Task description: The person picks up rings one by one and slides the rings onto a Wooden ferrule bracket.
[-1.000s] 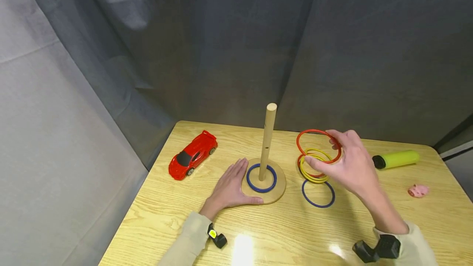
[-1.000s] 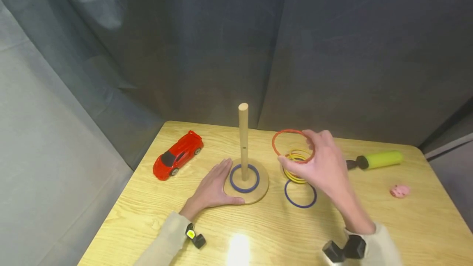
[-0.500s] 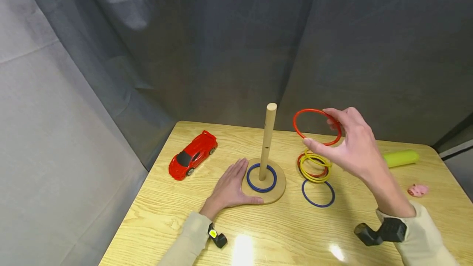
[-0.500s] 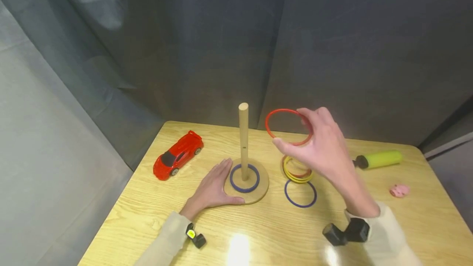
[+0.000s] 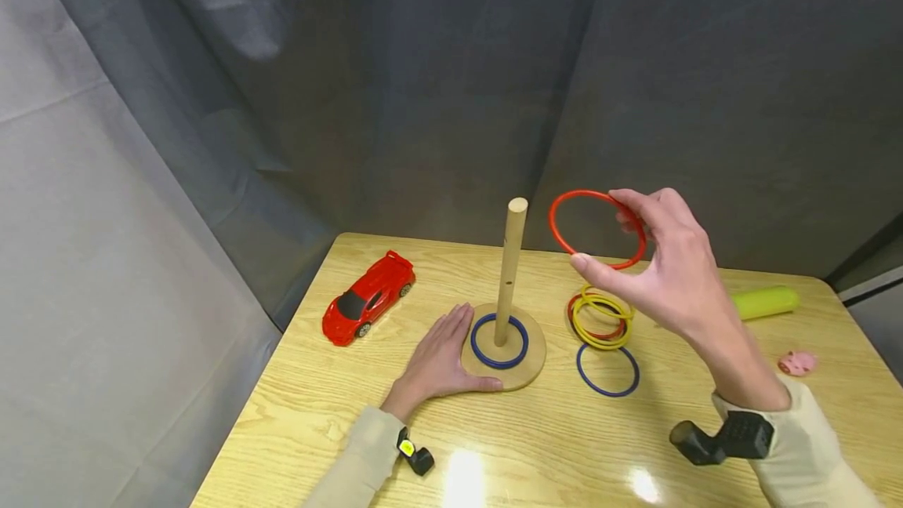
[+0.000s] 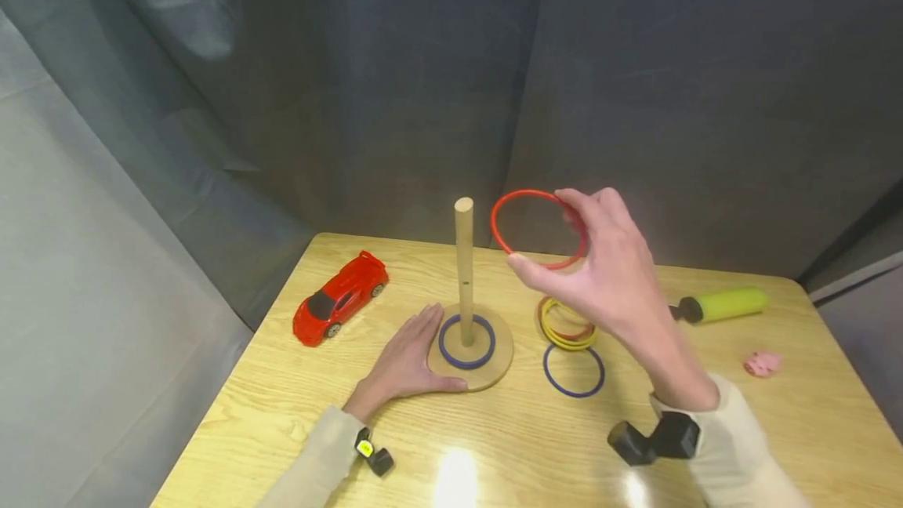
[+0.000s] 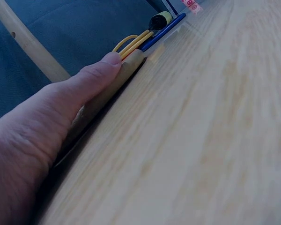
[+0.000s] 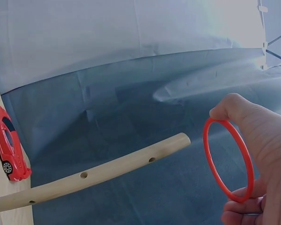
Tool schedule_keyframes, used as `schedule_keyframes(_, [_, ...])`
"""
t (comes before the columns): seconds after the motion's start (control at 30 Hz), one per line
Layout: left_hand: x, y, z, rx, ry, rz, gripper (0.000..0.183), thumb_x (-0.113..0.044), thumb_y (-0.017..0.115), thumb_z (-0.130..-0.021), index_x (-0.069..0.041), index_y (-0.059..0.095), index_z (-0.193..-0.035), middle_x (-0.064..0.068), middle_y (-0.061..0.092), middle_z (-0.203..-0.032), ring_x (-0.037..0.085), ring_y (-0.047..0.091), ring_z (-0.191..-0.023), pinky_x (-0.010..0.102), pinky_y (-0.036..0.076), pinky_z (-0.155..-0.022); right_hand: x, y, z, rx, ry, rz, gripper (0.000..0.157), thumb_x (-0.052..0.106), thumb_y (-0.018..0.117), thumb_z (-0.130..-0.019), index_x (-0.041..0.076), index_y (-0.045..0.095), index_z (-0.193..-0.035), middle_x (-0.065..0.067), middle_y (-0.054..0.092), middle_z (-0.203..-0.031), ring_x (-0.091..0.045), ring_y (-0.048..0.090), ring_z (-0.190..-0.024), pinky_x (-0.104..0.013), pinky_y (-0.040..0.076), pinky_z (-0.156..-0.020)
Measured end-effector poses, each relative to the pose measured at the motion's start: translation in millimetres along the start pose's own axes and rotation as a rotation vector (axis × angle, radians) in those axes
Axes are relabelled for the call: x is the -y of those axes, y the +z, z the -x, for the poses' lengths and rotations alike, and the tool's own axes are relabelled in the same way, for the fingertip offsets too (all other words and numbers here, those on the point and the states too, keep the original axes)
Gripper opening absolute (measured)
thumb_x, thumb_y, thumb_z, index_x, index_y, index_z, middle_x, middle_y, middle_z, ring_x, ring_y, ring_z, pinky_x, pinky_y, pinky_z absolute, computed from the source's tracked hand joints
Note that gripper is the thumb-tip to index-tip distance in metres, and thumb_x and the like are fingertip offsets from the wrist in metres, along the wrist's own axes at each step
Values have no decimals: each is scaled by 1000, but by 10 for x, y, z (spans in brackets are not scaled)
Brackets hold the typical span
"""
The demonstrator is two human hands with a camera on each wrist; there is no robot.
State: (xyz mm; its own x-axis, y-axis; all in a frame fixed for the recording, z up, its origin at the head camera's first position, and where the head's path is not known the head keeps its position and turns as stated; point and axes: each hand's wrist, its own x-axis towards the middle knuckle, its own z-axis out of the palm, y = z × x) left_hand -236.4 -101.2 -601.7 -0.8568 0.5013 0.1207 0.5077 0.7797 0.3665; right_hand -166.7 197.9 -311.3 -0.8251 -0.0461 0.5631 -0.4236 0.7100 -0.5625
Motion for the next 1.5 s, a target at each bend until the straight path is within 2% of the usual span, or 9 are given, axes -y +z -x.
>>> schedule_keyframes(0.27, [16, 15, -3, -3, -1, 6, 142, -103, 51, -67, -13, 10, -169, 2, 11, -176, 17, 6, -162, 40, 13, -131, 144, -14, -97, 1, -72, -10, 66, 28, 93, -74, 11, 67, -132, 4, 54, -101, -12, 45, -90, -27, 36, -74])
schedule_keyframes(0.53, [11, 21, -3, 1, -11, 16, 142, -103, 52, -66, -14, 10, -169, -1, 10, -176, 16, 6, -162, 40, 13, -132, 236, 43, -182, 33, -79, -14, 68, 32, 93, -74, 13, 68, -133, 1, 55, -103, -15, 45, -91, -29, 36, -74])
schedule_keyframes(0.83, [-15, 6, -9, 26, -24, 18, 143, -104, 49, -65, -15, 9, -170, -2, 10, -176, 15, 5, -162, 39, 11, -132, 270, 163, -216, 60, -100, 1, 70, 37, 93, -74, 12, 67, -134, -1, 51, -96, -14, 43, -86, -30, 35, -70])
schedule_keyframes(1.1, [-10, 13, -18, 22, -23, 12, 143, -104, 49, -66, -15, 9, -170, -2, 10, -176, 14, 4, -162, 40, 12, -132, 257, 252, -228, 114, -76, 26, 72, 44, 91, -76, 13, 66, -136, -2, 48, -95, -15, 42, -86, -34, 36, -69])
schedule_keyframes(1.5, [-28, -12, -6, 15, -10, 17, 142, -102, 52, -67, -13, 10, -169, 1, 12, -176, 17, 7, -162, 41, 13, -132, 132, 431, -177, 167, -52, 7, 73, 47, 90, -77, 12, 64, -135, -3, 48, -98, -16, 43, -88, -36, 39, -71])
